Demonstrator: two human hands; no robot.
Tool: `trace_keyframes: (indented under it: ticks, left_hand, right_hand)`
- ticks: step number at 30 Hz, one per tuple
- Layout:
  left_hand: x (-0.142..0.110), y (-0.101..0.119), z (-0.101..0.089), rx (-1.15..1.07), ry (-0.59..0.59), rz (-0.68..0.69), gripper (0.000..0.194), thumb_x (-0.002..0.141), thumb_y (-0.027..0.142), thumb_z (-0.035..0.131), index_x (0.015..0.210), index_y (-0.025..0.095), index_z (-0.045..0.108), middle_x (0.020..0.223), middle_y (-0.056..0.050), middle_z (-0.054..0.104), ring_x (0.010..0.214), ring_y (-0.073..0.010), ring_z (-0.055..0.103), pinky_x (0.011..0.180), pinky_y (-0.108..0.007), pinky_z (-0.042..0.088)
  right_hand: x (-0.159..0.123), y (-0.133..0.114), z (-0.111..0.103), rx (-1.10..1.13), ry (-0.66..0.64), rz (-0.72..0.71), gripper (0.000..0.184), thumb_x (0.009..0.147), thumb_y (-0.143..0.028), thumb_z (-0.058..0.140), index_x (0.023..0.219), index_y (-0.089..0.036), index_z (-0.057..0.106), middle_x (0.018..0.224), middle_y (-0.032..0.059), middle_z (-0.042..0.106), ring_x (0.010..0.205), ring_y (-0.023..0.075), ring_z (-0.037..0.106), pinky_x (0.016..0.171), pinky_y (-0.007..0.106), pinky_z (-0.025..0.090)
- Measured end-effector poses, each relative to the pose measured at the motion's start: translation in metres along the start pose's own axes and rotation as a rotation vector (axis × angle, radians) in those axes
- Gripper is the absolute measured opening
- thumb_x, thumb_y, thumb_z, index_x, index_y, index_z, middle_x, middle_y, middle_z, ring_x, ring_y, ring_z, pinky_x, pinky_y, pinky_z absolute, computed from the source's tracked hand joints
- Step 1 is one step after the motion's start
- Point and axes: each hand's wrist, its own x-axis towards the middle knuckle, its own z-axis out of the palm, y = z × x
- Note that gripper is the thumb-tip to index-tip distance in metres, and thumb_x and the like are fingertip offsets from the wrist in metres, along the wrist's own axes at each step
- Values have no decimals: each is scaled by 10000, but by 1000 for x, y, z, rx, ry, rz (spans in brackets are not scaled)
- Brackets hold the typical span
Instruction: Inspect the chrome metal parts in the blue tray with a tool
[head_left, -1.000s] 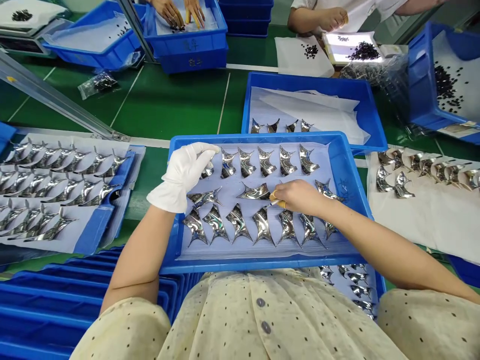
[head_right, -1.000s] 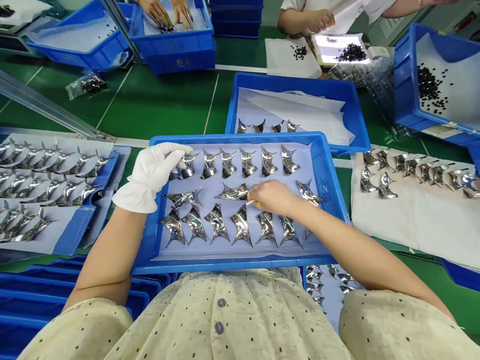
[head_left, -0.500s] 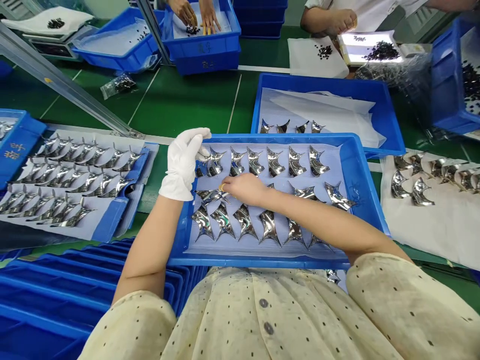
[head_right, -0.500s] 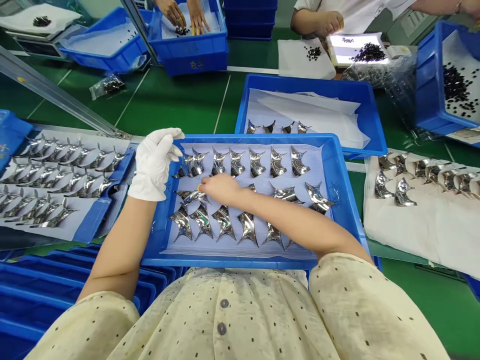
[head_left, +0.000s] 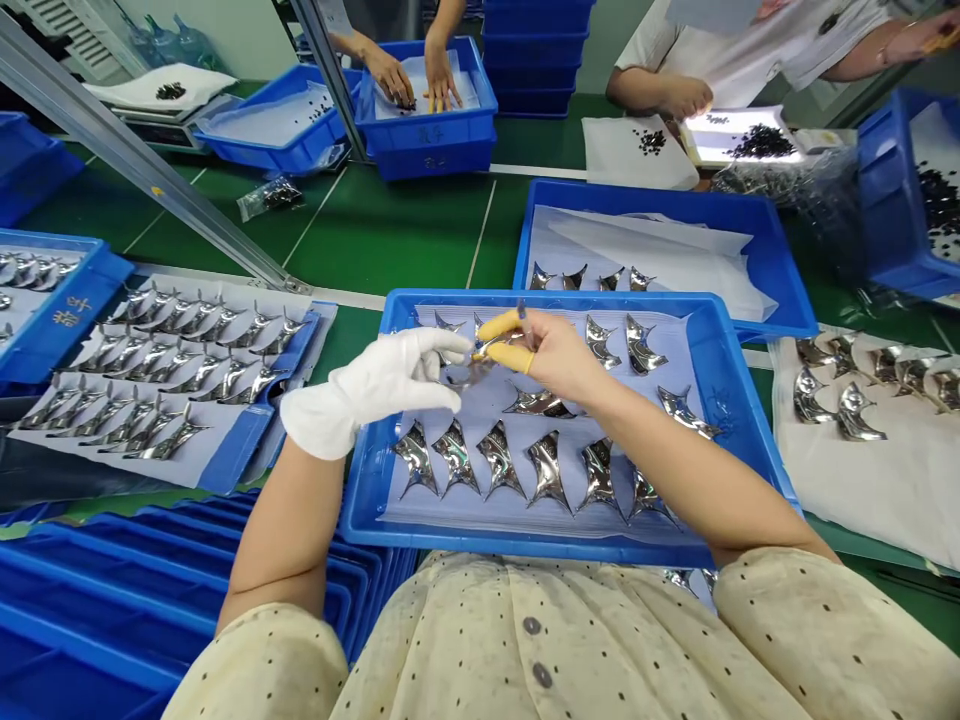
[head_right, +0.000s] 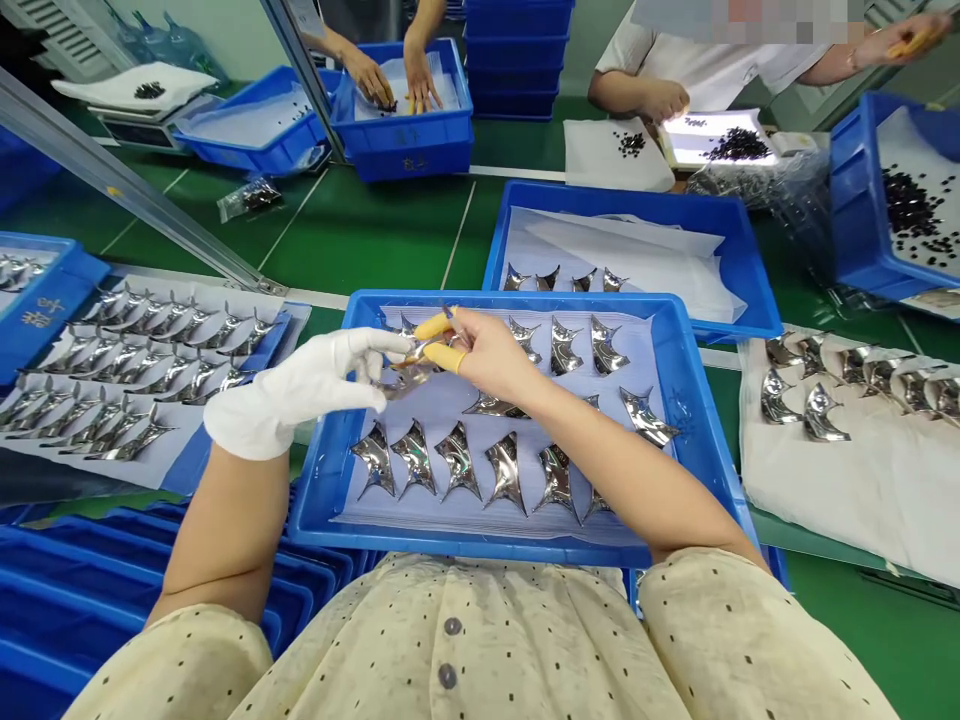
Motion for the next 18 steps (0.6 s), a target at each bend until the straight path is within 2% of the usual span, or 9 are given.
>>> trace_keyframes:
  ticks: [2, 6, 11, 15, 18]
  left_hand:
    - [3, 6, 8, 31, 19, 63, 557, 622, 486, 957, 1069, 202, 784, 819, -28, 732, 632, -160, 584, 620, -306, 486]
    - [5, 13, 30, 122, 178, 188, 304, 766, 463, 873, 818, 188, 753, 744, -29, 714, 647, -166, 601, 633, -306, 475]
    - [8, 12, 56, 198, 347, 371, 172, 835, 352, 814, 835, 199, 736, 712, -6, 698, 610, -143, 582, 638, -299, 471]
    - [13, 5, 64, 226, 500, 440, 106, 847, 310, 769, 873, 213, 735, 714, -1, 675, 651, -160, 602, 655, -306, 490]
    - [14, 3, 64, 82, 498, 428, 89, 890, 287, 711, 913, 206, 739, 855, -36, 720, 780, -182, 658, 758, -326, 533]
  right_hand:
    - [-5, -16, -3, 97, 93, 6, 277, 800, -269, 784, 1048, -197, 684, 819, -34, 618, 620, 82, 465, 599, 247, 381]
    - [-12, -32, 1, 266, 214, -22, 379, 740, -313, 871, 1024, -219, 638, 772, -42, 618, 667, 97, 547, 625, 244, 449]
    - [-13, -26, 5, 411, 304, -6, 405, 688, -473, 917, 804, -209, 633, 724, -24, 634, 686, 115, 602, 616, 249, 501]
    - [-14, -25, 3, 430, 336, -3, 441, 640, -530, 937, 809, -213, 681, 759, -4, 680, 681, 131, 616, 597, 268, 523]
    - [-18, -27, 4, 384, 365, -96, 426, 632, -519, 954, 807, -223, 702, 740, -17, 664, 645, 120, 588, 594, 270, 514]
